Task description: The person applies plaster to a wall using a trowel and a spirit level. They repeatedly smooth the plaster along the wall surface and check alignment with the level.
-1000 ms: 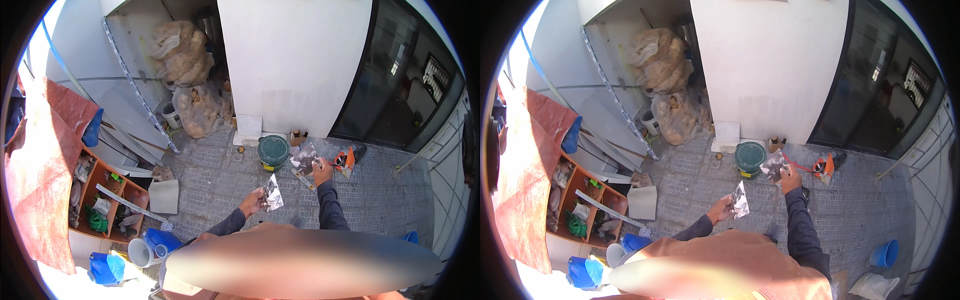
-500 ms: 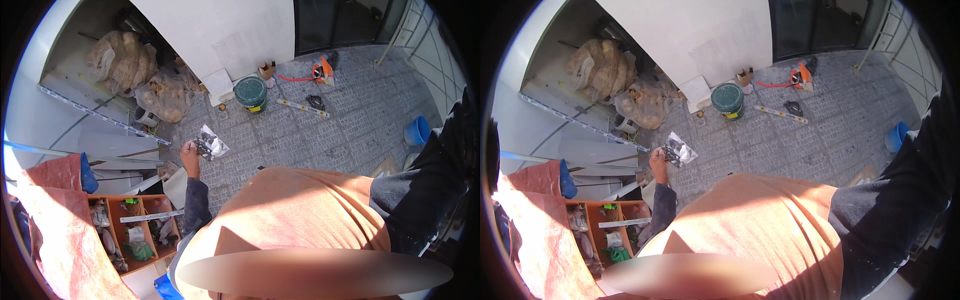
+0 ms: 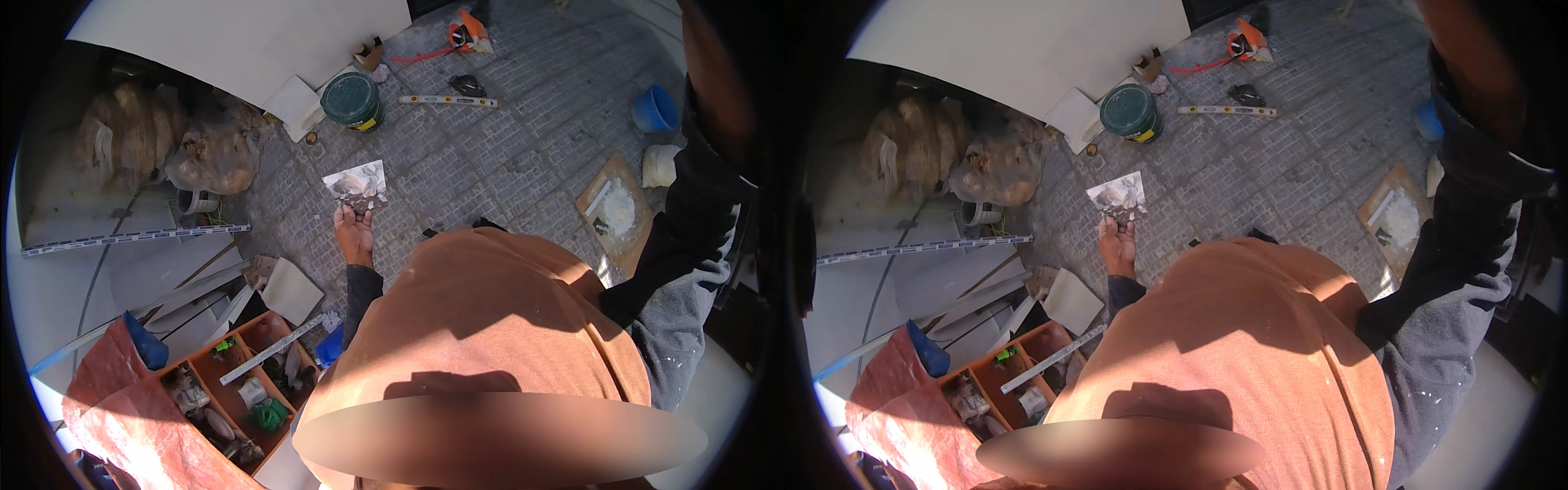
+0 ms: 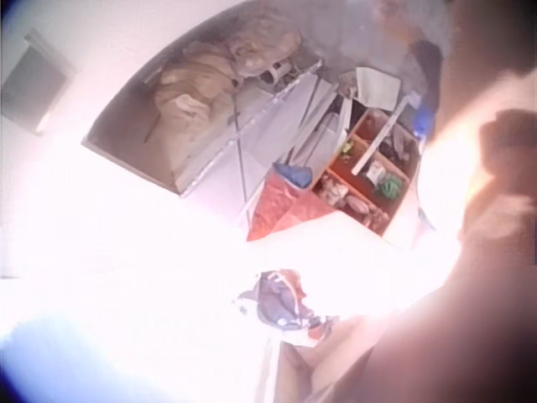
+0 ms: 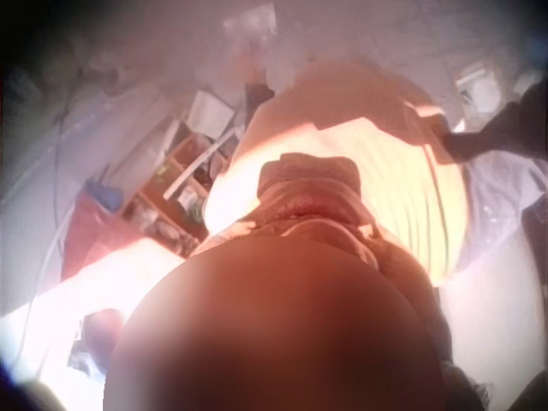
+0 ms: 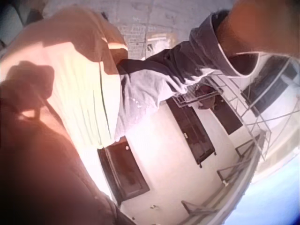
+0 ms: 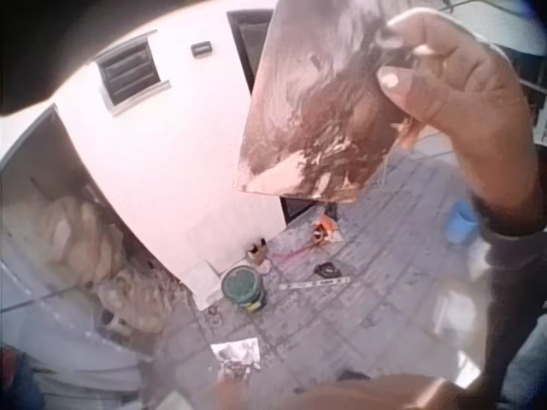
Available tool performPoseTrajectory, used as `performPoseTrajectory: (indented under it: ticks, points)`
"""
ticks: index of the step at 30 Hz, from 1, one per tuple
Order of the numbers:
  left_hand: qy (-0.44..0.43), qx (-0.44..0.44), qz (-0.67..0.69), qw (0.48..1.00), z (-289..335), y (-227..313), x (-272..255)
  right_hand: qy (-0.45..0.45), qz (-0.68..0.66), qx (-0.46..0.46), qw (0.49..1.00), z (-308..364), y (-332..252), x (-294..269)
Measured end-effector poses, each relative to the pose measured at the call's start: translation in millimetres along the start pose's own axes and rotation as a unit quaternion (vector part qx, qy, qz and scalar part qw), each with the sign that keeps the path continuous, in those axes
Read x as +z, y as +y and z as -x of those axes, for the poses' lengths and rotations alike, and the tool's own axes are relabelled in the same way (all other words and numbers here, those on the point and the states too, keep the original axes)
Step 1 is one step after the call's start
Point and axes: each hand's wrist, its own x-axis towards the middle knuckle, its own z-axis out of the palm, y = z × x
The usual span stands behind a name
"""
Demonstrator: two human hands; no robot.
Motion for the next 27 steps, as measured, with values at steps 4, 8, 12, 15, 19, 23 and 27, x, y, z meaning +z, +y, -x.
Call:
performPoseTrajectory:
  ticks: [4,8,12,15,19,23,27]
  points:
    - [-0.104,-0.036,0.056,0.992,-23.3,-38.0,76.3,0.032,-0.411,0.475,0.777,134.7,90.0,129.2]
    - [-0.113,-0.165,0.077,0.977,-47.5,-82.4,146.9,0.170,-0.553,0.615,0.535,264.7,135.5,234.6]
    - [-0.125,-0.287,0.039,0.949,-104.4,-153.1,198.0,0.191,-0.573,0.628,0.491,307.1,209.7,296.7]
    - [-0.129,-0.325,-0.027,0.936,-164.2,-205.1,230.0,0.202,-0.579,0.659,0.435,309.6,281.5,322.9]
    - [-0.153,-0.373,-0.055,0.913,-243.1,-248.6,268.5,0.211,-0.551,0.710,0.384,305.3,379.7,349.8]
    - [-0.320,-0.454,-0.174,0.813,-343.2,-287.5,263.3,0.253,-0.541,0.715,0.362,319.0,458.6,368.2]
    - [-0.372,-0.298,-0.540,0.694,-519.2,-367.3,202.6,0.299,-0.518,0.714,0.364,368.5,509.5,410.7]
